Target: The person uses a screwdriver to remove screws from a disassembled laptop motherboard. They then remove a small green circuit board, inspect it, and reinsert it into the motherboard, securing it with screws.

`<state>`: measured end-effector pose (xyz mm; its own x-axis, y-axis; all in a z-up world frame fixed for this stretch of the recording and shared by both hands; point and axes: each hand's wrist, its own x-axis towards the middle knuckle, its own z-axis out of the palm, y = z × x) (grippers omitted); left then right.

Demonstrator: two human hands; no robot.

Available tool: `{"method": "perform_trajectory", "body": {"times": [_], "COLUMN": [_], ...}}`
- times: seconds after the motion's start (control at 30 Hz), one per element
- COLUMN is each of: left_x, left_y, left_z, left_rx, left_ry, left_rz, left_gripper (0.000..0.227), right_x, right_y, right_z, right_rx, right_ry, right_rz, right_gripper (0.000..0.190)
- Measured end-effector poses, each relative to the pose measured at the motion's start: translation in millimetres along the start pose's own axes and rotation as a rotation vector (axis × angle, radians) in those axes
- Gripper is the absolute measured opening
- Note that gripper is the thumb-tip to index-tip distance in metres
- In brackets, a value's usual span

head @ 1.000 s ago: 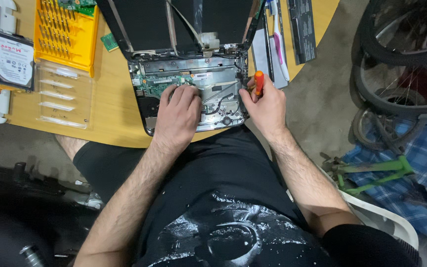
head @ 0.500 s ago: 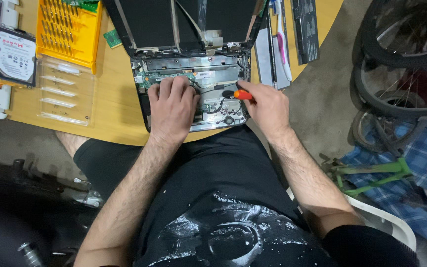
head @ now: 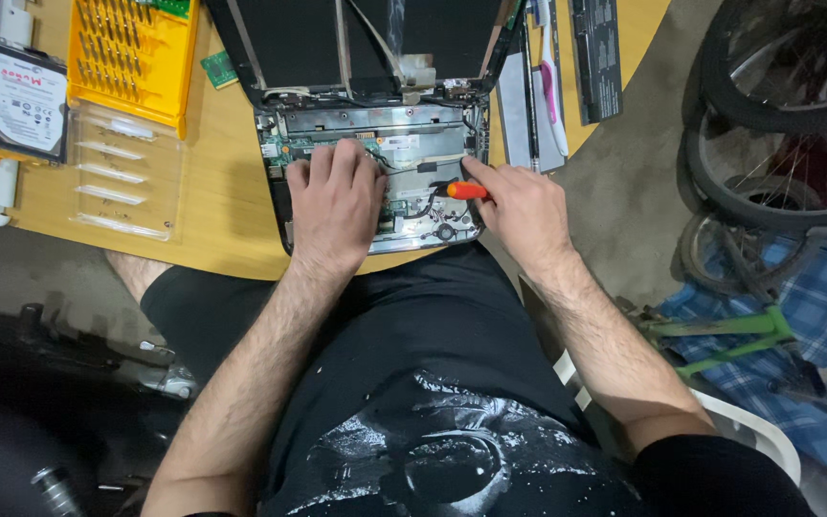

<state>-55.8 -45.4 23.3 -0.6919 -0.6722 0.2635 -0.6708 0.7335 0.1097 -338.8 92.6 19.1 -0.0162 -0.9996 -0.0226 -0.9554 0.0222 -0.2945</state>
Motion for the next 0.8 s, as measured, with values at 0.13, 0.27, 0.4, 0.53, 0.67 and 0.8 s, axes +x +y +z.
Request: {"method": "perform_trajectory", "body": {"times": [0.13, 0.27, 0.4, 0.53, 0.67, 0.8], "left_x": [3.1, 7.1, 11.5, 10.1, 7.8, 3.5], "left_y": [0.4, 0.6, -2.3, -4.0, -5.8, -8.7], "left_z": [1.2, -1.8, -6.1, -4.1, 2.2, 2.9], "left_rx": [0.021, 0.038, 0.040, 0.001, -0.006, -0.027], "left_ry": [-0.003, 0.016, 0.042, 0.059, 0.086, 0.114], "left_rz": [-0.036, -0.038, -0.066, -0.086, -0.103, -0.113], "left_gripper": [0.028, 0.029, 0.033, 0.037, 0.043, 0.044], "right_x": [-0.3, -4.0, -0.1, 5.8, 13.4, 21.3], "right_y": [-5.1, -0.1, -6.8, -17.0, -18.4, -27.0], "right_z": [-6.1, -0.5, -8.2, -23.3, -29.9, -43.3], "right_rx": [0.039, 0.009, 0.007, 0.003, -0.007, 0.012], "right_ry": [-0.018, -0.005, -0.037, -0.102, -0.220, -0.270], "right_rz": [0.026, 0.033, 0.027, 0.046, 0.063, 0.067], "right_gripper": [0.042, 0.047, 0.051, 0.053, 0.058, 0.059]}}
